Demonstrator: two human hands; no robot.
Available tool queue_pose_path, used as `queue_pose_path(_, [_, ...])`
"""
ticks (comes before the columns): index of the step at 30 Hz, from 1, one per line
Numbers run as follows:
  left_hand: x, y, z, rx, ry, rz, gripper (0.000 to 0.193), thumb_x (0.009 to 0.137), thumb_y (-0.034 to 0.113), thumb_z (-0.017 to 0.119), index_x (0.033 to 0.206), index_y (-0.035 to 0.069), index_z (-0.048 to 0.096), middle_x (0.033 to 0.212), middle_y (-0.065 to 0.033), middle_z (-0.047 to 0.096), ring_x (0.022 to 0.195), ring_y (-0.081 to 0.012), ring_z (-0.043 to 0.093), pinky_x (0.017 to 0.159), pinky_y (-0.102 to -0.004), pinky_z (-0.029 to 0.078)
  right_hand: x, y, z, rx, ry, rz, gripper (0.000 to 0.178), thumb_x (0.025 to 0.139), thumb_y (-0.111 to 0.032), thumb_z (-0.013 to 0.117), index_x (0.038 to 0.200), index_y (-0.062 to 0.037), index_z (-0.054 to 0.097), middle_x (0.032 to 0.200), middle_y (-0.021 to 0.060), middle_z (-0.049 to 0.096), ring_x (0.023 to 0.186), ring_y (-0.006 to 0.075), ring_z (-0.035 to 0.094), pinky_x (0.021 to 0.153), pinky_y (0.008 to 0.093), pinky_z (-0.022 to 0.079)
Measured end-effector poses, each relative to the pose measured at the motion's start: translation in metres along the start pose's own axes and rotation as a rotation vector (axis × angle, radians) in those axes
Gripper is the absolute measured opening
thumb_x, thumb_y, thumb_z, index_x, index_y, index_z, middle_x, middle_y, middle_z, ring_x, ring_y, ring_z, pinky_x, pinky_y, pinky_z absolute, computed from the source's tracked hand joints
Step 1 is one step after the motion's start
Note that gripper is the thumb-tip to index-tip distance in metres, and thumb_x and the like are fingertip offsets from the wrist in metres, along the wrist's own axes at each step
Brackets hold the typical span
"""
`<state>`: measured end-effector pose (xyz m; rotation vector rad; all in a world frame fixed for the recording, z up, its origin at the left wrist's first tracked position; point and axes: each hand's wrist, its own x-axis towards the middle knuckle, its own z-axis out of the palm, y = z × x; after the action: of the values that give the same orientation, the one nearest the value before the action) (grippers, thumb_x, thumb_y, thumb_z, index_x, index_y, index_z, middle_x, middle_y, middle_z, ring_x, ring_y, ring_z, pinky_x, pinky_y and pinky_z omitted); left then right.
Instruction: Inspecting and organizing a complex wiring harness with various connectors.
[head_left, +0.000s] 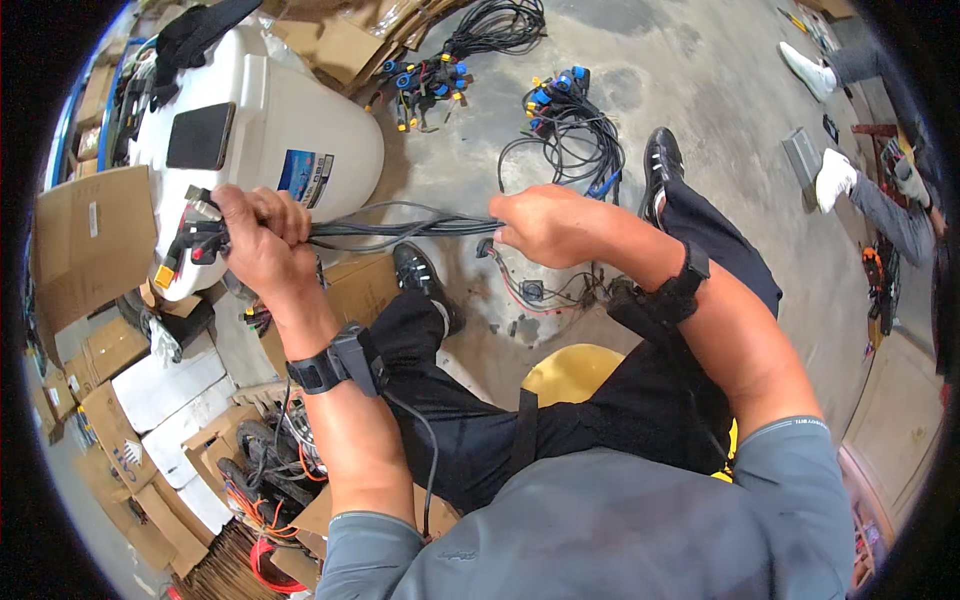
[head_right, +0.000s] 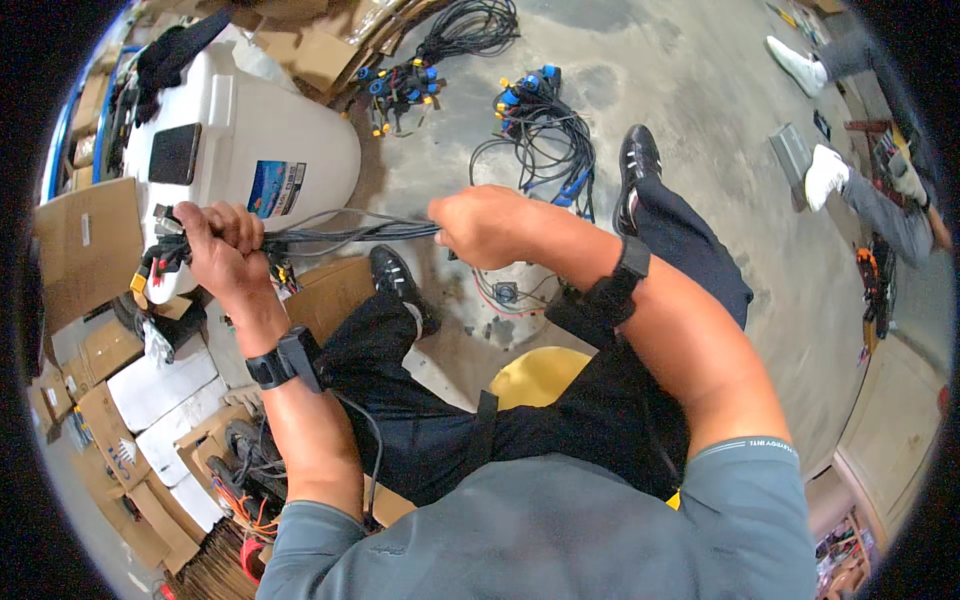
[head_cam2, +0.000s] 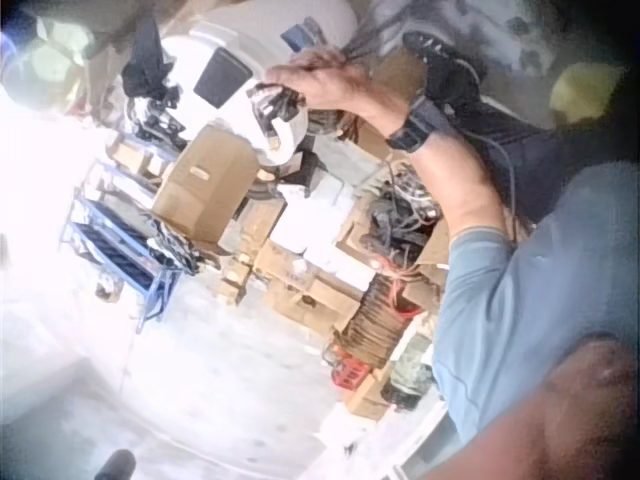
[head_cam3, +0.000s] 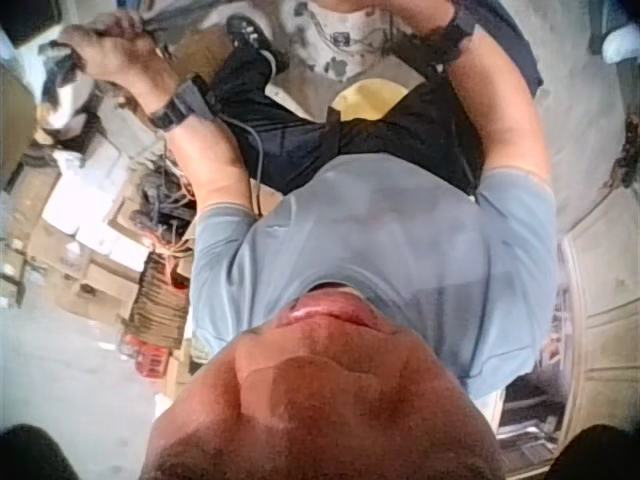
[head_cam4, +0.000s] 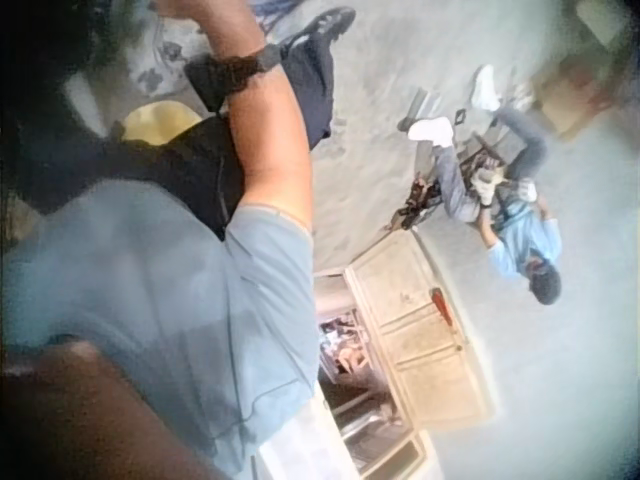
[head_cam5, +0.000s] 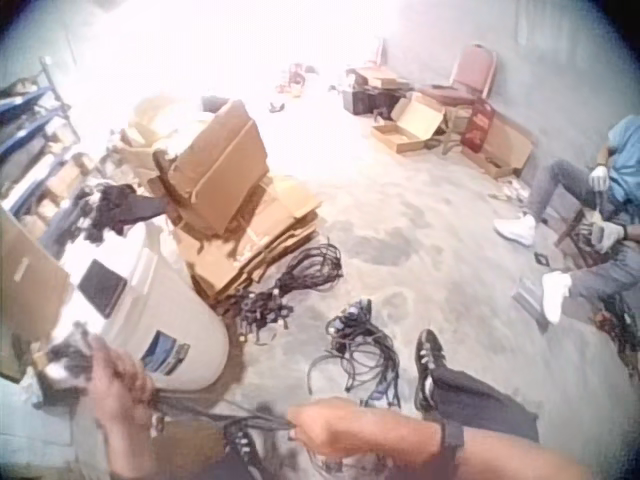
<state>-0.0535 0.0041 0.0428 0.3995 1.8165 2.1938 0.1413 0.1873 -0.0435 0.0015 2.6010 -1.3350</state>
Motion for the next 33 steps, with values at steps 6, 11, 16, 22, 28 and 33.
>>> queue_pose_path(6, [-0.016, -0.022, 0.023, 0.271, -0.224, -0.098, 0.046, 0.1, 0.039, 0.048, 0.063, 0.011, 0.042, 0.052, 0.0006, 0.035, 0.043, -0.011, 0.032, 0.041, -0.0276, 0.025, -0.002, 0.008, 0.008, -0.191, -0.086, 0.141, 0.024, 0.09, -0.021, 0.054, 0.095, 0.002, 0.055, 0.082, 0.0248, 0.064, 0.086, 0.0449, 0.061, 0.073, 0.0523, 0.047])
queue_pose_path(11, [-0.036, -0.035, 0.048, 0.361, -0.31, -0.296, 0.035, 0.097, 0.028, 0.056, 0.072, 0.004, 0.053, 0.062, -0.008, 0.058, 0.051, -0.0186, 0.057, 0.048, -0.0313, 0.047, -0.003, 0.004, 0.014, -0.296, -0.096, 0.087, 0.019, 0.084, -0.017, 0.056, 0.089, 0.0012, 0.057, 0.079, 0.022, 0.066, 0.082, 0.0429, 0.063, 0.071, 0.0517, 0.049])
queue_pose_path(16, [-0.052, -0.063, 0.052, 0.239, -0.398, -0.583, 0.027, 0.094, 0.025, 0.061, 0.083, 0.001, 0.059, 0.078, -0.0142, 0.068, 0.071, -0.0237, 0.069, 0.066, -0.0363, 0.057, -0.007, -0.009, 0.018, -0.422, -0.161, -0.01, 0.015, 0.074, -0.01, 0.056, 0.086, -0.0011, 0.06, 0.076, 0.0184, 0.067, 0.076, 0.0371, 0.067, 0.069, 0.0489, 0.051])
queue_pose_path(22, [-0.072, -0.08, 0.058, 0.206, -0.437, -0.734, 0.035, 0.093, 0.031, 0.063, 0.098, -0.004, 0.067, 0.091, -0.0138, 0.07, 0.082, -0.0219, 0.068, 0.075, -0.0352, 0.055, -0.007, -0.009, 0.021, -0.53, 0.04, -0.129, 0.011, 0.073, -0.014, 0.059, 0.07, -0.008, 0.068, 0.074, 0.0105, 0.07, 0.07, 0.027, 0.069, 0.062, 0.039, 0.055])
queue_pose_path(28, [-0.087, -0.095, 0.063, 0.242, -0.444, -0.661, 0.038, 0.092, 0.033, 0.063, 0.102, -0.004, 0.067, 0.096, -0.0099, 0.069, 0.088, -0.0168, 0.063, 0.08, -0.0316, 0.05, -0.005, -0.003, 0.028, -0.588, 0.163, -0.21, 0.01, 0.072, -0.014, 0.06, 0.071, -0.008, 0.069, 0.072, 0.0096, 0.069, 0.064, 0.0237, 0.068, 0.055, 0.0369, 0.054])
queue_pose_path(33, [-0.082, -0.096, 0.065, 0.287, -0.526, -0.627, 0.043, 0.093, 0.039, 0.061, 0.104, -0.003, 0.067, 0.098, -0.0094, 0.068, 0.092, -0.0158, 0.061, 0.083, -0.032, 0.048, -0.008, -0.006, 0.023, -0.544, 0.184, -0.188, 0.01, 0.071, -0.011, 0.06, 0.072, -0.005, 0.068, 0.073, 0.0126, 0.069, 0.066, 0.0274, 0.068, 0.056, 0.0397, 0.055])
